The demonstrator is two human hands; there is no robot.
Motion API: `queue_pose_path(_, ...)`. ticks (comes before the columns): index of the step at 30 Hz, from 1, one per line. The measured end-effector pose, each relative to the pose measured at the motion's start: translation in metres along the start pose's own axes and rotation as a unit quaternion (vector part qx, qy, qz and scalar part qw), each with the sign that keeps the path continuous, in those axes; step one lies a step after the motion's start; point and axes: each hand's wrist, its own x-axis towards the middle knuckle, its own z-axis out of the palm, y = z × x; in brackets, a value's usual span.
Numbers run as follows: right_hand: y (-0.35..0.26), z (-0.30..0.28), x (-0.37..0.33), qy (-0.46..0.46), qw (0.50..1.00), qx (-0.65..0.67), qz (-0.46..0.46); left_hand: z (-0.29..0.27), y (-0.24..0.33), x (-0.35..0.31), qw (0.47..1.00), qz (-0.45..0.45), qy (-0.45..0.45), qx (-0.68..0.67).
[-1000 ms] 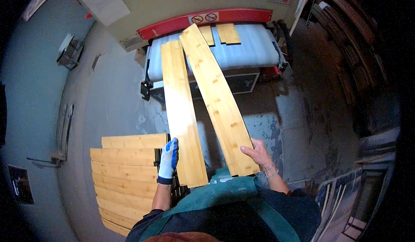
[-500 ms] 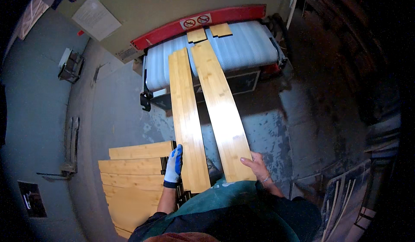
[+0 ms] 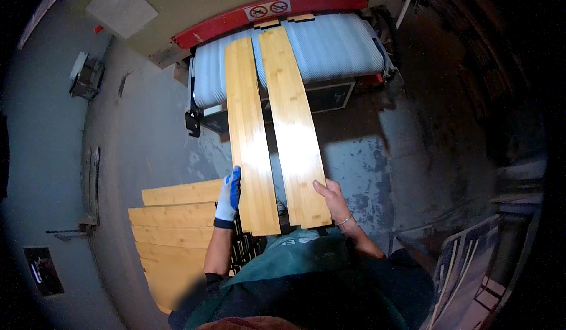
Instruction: The person repeatedly picks up wooden planks from a stack and places them onto a conveyor belt machine. After processing, the planks are retrieved and stacked onto a growing pile of finished boards. The person wears gloves and an apron while performing this repetitive task in a workshop setting.
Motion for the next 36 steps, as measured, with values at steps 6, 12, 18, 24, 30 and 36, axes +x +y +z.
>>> queue_pose_path(6,-0.01,0.012,0.026,-0.006,1.0,-0.009,-0.008,-0.023,-0.025,0.054,0.997,0.069,-0.038,0.006)
queue_pose_path(12,-0.011,0.015,0.058,-0.017,1.0,-0.003,-0.016,-0.014,0.019,0.07,0.994,0.081,-0.071,0.014)
queue_pose_path(18,-0.009,0.011,0.093,-0.035,0.999,0.015,0.004,-0.02,0.017,0.103,0.981,0.153,-0.044,0.114)
queue_pose_path(24,-0.004,0.001,0.124,-0.051,0.998,0.038,0.023,-0.023,-0.002,0.146,0.981,0.186,-0.051,0.002)
queue_pose_path(30,0.002,-0.027,0.14,-0.013,0.991,0.137,-0.002,-0.019,0.066,0.105,0.976,0.055,-0.112,-0.177)
queue_pose_path(36,-0.006,-0.021,0.152,-0.011,0.978,0.209,-0.018,-0.041,-0.061,0.123,0.824,0.041,-0.144,-0.547)
